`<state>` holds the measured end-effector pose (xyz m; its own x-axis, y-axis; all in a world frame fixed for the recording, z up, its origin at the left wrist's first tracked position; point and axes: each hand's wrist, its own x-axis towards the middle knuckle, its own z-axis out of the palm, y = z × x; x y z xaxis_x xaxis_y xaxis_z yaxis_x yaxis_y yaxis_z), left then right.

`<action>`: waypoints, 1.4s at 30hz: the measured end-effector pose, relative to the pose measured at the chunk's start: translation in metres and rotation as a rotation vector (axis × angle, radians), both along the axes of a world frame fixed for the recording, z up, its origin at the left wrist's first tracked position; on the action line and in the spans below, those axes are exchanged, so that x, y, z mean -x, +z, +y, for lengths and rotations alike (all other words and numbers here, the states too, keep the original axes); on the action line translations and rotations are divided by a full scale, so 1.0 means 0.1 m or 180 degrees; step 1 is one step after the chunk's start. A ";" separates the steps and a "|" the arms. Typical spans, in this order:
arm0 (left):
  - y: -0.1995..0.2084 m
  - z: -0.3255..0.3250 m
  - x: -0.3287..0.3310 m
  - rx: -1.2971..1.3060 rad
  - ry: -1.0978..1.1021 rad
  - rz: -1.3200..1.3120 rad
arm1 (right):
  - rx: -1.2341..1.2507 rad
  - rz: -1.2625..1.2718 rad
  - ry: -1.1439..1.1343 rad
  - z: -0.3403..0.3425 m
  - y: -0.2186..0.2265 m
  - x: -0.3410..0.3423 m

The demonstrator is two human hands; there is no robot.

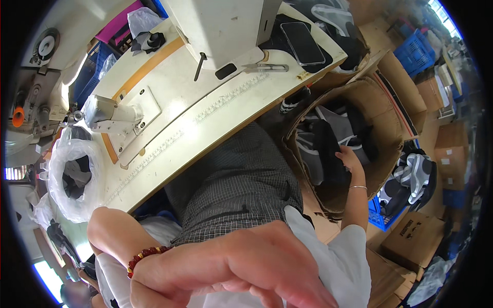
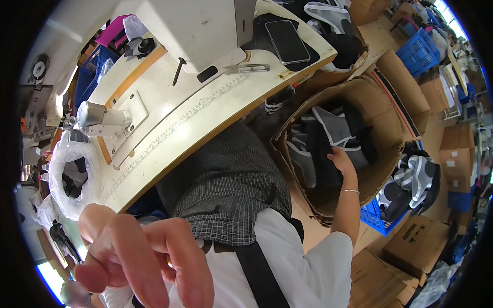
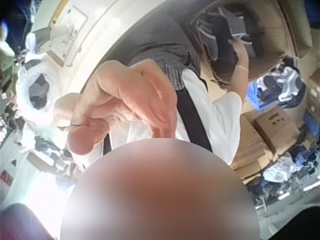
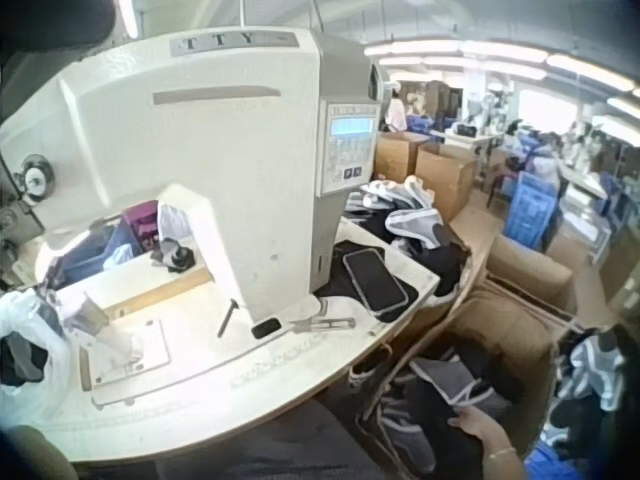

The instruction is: Sewing together black fabric components of a shoe using an industrial sewing machine.

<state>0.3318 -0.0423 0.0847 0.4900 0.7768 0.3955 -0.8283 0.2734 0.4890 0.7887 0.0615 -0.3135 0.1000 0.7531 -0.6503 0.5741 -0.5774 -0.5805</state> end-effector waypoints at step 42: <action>1.45 -2.93 2.14 0.1603 0.1719 0.8849 | -0.2447 0.1961 0.5789 0.25 3.09 4.08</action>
<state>0.1174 -0.3357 0.2294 -0.6652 0.6967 -0.2687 0.7374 0.6694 -0.0898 0.3806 0.0868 -0.0046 -0.9702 -0.2064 0.1271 -0.2374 0.7024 -0.6710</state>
